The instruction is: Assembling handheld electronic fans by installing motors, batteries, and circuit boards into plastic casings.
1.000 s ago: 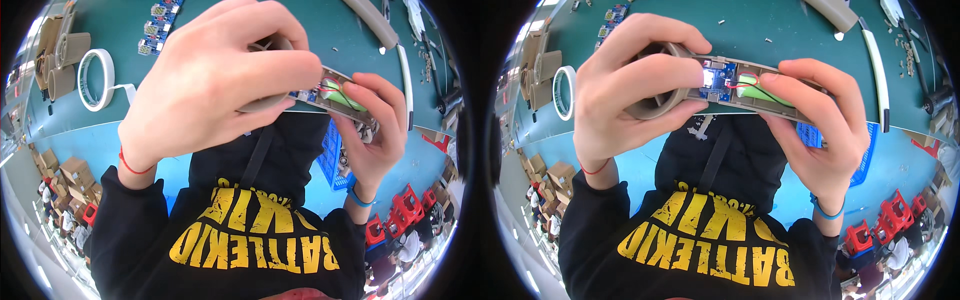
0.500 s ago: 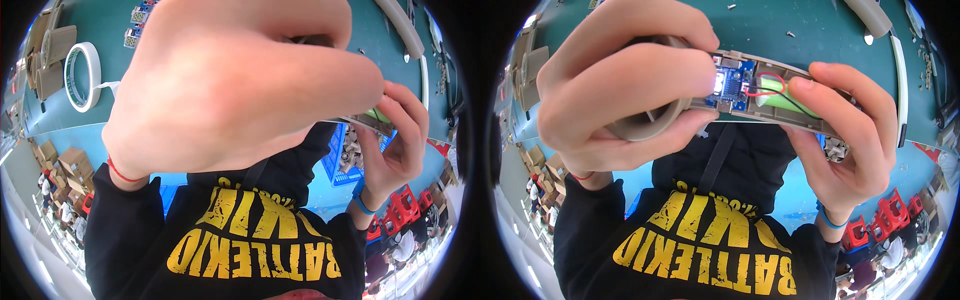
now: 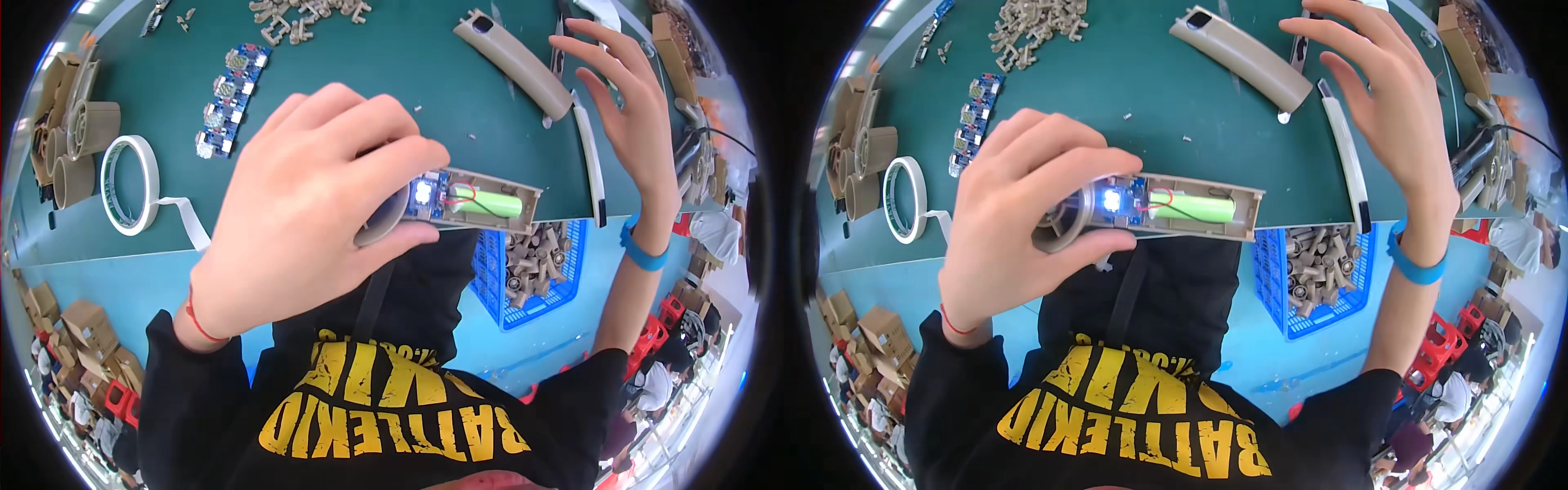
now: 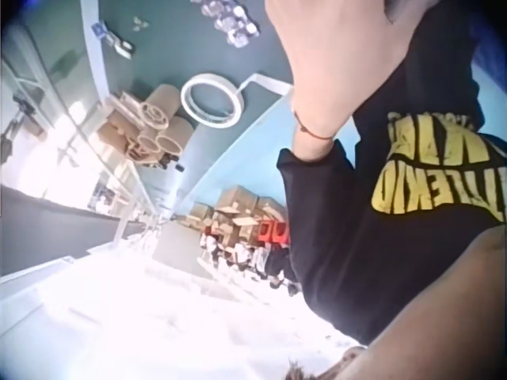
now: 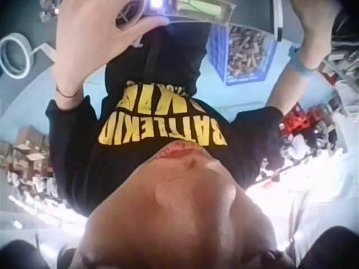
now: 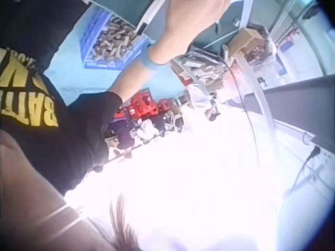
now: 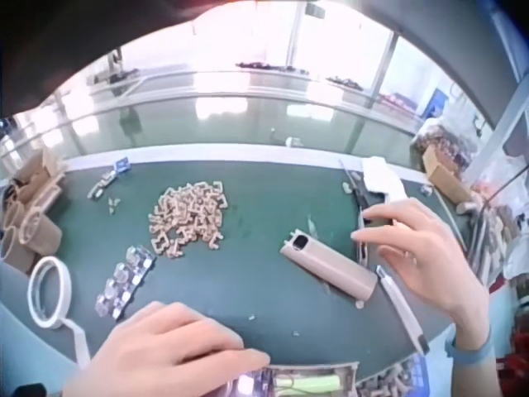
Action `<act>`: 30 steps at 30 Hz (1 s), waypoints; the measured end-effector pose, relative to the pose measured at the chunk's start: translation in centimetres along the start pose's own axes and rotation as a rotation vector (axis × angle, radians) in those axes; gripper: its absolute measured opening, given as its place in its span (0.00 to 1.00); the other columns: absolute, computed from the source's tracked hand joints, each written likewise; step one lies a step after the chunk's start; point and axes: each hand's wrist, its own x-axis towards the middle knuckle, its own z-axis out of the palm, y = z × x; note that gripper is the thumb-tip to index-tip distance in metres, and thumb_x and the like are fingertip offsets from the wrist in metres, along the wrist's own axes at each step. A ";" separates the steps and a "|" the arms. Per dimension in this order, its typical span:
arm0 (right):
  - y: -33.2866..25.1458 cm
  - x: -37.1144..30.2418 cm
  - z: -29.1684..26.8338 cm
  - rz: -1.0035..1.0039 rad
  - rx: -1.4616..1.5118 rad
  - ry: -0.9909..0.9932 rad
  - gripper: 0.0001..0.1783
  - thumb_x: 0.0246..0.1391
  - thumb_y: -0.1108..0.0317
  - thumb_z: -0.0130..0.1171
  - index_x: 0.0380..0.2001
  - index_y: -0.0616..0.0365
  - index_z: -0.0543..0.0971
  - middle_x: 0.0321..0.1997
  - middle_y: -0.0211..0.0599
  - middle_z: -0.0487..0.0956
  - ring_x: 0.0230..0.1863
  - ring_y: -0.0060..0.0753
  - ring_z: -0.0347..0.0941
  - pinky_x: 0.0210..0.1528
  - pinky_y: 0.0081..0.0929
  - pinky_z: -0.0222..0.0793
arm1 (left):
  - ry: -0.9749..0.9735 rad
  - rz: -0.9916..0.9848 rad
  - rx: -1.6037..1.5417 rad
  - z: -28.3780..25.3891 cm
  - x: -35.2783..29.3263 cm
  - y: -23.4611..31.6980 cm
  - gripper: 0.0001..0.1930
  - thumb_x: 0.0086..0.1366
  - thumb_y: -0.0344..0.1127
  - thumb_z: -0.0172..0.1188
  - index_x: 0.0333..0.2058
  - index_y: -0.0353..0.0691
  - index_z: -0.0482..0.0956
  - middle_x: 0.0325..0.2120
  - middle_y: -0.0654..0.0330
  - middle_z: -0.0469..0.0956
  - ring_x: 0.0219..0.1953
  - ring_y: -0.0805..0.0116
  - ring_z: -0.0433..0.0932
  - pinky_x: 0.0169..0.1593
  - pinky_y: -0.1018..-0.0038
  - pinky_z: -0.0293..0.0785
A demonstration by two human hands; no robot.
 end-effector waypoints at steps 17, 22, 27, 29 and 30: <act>6.0 0.7 -1.4 -0.125 0.434 0.600 0.17 0.63 0.72 0.46 0.54 0.59 0.74 0.58 0.45 0.73 0.56 0.42 0.72 0.61 0.37 0.63 | 0.070 -0.066 -0.162 1.0 -0.5 -0.3 0.23 0.36 0.32 0.75 0.36 0.44 0.81 0.34 0.64 0.76 0.37 0.61 0.74 0.40 0.68 0.72; -7.2 -4.8 -5.2 0.224 1.775 0.544 0.12 0.59 0.58 0.48 0.32 0.55 0.74 0.37 0.38 0.76 0.44 0.21 0.69 0.44 0.26 0.64 | 0.074 -0.126 -0.172 1.1 -0.4 -0.1 0.24 0.34 0.30 0.75 0.36 0.44 0.81 0.34 0.64 0.76 0.38 0.60 0.74 0.39 0.68 0.74; -13.3 -0.6 -0.5 0.196 1.944 0.746 0.25 0.59 0.51 0.50 0.11 0.46 0.62 0.11 0.19 0.61 0.13 0.12 0.50 0.17 0.19 0.39 | 0.111 -0.110 -0.189 1.4 -0.5 -0.2 0.26 0.30 0.29 0.75 0.35 0.44 0.81 0.33 0.63 0.76 0.36 0.59 0.74 0.37 0.69 0.74; -13.9 0.0 0.5 0.197 2.033 0.810 0.28 0.59 0.49 0.50 0.07 0.45 0.60 0.07 0.17 0.56 0.08 0.12 0.45 0.14 0.17 0.34 | 0.121 -0.107 -0.192 1.7 -0.5 -0.3 0.26 0.29 0.29 0.75 0.34 0.44 0.81 0.32 0.64 0.76 0.36 0.60 0.74 0.36 0.69 0.74; -14.1 0.2 0.7 0.176 2.006 0.795 0.28 0.59 0.49 0.50 0.07 0.45 0.60 0.07 0.17 0.56 0.08 0.12 0.45 0.14 0.18 0.34 | 0.130 -0.094 -0.191 1.8 -0.5 -0.4 0.26 0.28 0.29 0.75 0.34 0.44 0.81 0.32 0.64 0.76 0.35 0.60 0.74 0.35 0.70 0.73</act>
